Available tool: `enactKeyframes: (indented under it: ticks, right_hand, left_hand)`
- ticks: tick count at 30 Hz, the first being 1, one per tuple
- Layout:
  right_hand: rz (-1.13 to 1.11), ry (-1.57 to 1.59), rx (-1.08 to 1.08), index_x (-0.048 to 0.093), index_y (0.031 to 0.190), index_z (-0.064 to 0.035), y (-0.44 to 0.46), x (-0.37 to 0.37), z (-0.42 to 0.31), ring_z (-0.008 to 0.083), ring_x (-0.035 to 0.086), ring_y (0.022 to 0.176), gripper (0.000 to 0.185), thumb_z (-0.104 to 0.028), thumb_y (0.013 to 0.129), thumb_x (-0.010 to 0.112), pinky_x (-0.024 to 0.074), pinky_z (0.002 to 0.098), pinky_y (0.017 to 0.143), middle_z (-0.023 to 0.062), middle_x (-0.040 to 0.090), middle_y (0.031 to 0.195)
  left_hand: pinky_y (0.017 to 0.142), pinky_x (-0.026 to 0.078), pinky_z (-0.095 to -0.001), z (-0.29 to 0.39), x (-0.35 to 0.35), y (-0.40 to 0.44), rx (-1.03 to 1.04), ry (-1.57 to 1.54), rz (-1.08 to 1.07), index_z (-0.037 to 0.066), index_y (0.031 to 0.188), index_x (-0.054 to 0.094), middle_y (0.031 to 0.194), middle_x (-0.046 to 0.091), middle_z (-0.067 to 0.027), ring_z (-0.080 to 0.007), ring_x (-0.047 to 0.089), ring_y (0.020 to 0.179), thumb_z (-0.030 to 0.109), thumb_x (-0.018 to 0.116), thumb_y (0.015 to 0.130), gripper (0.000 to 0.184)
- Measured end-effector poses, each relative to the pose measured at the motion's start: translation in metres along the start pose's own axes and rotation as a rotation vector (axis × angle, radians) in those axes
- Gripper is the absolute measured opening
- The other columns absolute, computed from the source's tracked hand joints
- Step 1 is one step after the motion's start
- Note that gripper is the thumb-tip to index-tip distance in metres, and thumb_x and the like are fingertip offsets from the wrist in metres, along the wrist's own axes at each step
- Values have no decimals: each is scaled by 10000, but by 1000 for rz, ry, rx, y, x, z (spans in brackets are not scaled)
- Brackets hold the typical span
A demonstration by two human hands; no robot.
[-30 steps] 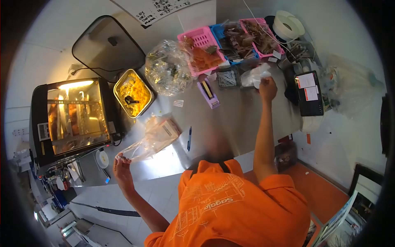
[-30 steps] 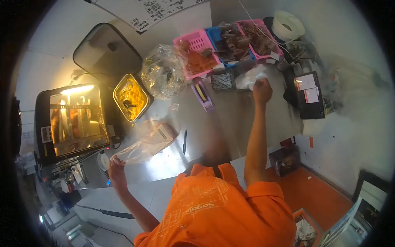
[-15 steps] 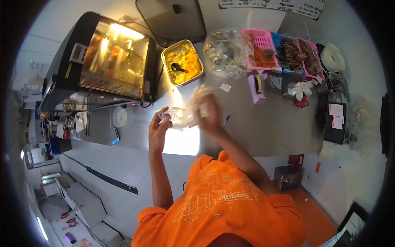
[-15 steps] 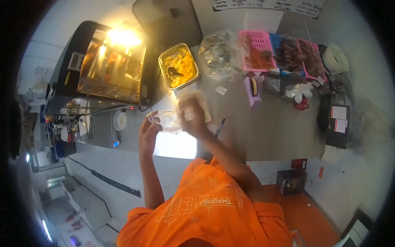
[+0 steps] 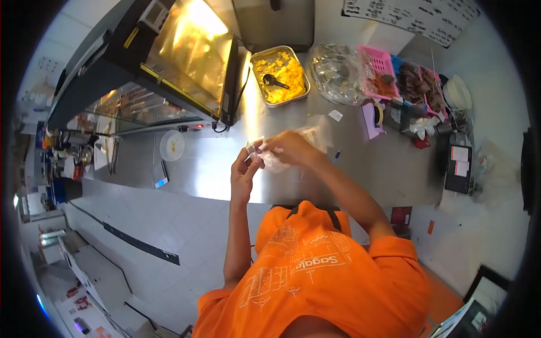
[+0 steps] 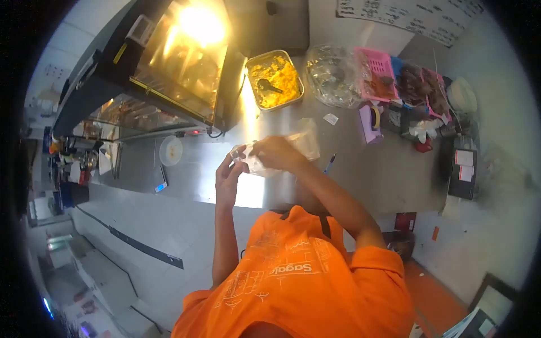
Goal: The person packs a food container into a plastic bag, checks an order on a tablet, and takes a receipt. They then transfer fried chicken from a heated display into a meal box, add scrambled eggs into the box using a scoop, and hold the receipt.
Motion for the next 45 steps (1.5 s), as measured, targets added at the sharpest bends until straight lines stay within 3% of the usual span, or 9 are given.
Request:
enactKeyframes:
  ticks: [3, 9, 13, 18, 23, 26, 34, 39, 45]
  right_hand:
    - [905, -749, 71, 660, 1064, -157, -58, -104, -43, 304, 652, 892, 318, -137, 747, 682, 496, 436, 807, 153, 676, 923]
    - [180, -337, 787, 667, 1004, -117, -101, -119, 102, 324, 664, 880, 280, -189, 734, 679, 511, 428, 801, 181, 680, 890]
    - [261, -389, 508, 723, 808, -115, -49, -113, 30, 384, 665, 728, 230, -306, 766, 601, 520, 479, 720, 175, 687, 781]
    - [476, 57, 109, 398, 1360, -68, -117, -128, 51, 299, 562, 1144, 866, -429, 679, 791, 408, 397, 996, 168, 561, 1236]
    - [644, -65, 20, 508, 1260, -39, -64, -12, 97, 317, 584, 1094, 504, -240, 823, 658, 402, 400, 986, 165, 623, 1127]
    - [598, 513, 127, 571, 1187, -29, -41, 9, 112, 315, 563, 1123, 357, -140, 849, 605, 401, 399, 985, 181, 638, 1086]
    - [569, 33, 60, 489, 1240, 13, -70, -3, 109, 369, 335, 1326, 589, -219, 751, 722, 260, 456, 1102, 195, 416, 1383]
    - [358, -34, 154, 475, 1339, -82, -13, 111, 165, 336, 289, 1381, 642, -292, 768, 681, 129, 518, 1150, 171, 421, 1424]
    - [516, 329, 175, 561, 1234, -75, -8, 76, 139, 328, 470, 1204, 438, -198, 815, 598, 328, 429, 1064, 144, 539, 1269]
  left_hand:
    - [771, 434, -258, -5, -8, 6, -25, -48, -40, -19, 1264, 560, 888, 555, -20, -96, 516, 762, 156, 582, 917, 389]
    - [793, 478, -269, 6, 7, 18, -54, -84, -66, -33, 1293, 505, 945, 591, -33, -108, 548, 780, 107, 678, 855, 492]
    - [764, 504, -297, -9, 127, 52, 607, 615, -205, -33, 1368, 371, 1030, 612, -216, -273, 633, 898, 72, 760, 731, 753]
    - [704, 528, -385, -16, 104, 76, 154, 609, -25, -4, 970, 645, 802, 673, -181, -318, 667, 742, 105, 670, 772, 227]
    - [818, 526, -394, -8, 134, 50, 137, 969, -370, 2, 1043, 623, 942, 667, -170, -302, 649, 899, 170, 734, 708, 391]
    - [859, 473, -456, 2, 72, 37, 521, 1112, 133, 18, 1268, 453, 1157, 552, -172, -377, 558, 1008, 237, 873, 521, 885]
    - [790, 507, -367, -157, 70, 73, 394, 577, -2, 2, 969, 617, 922, 642, -168, -312, 637, 870, 21, 654, 715, 257]
    - [857, 492, -380, -137, 82, 72, 338, 499, 10, -14, 1092, 598, 1016, 655, -179, -332, 636, 949, 55, 659, 734, 369]
    - [1081, 311, -471, -126, 35, 69, 357, 519, 24, 13, 1296, 512, 1330, 504, -214, -397, 390, 1301, 257, 794, 690, 711]
Point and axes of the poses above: each hand's wrist, its own y-axis towards the middle knuckle, its own x-axis out of the palm, z = x × y, the point moved 7 cm from there along y, towards the middle knuckle
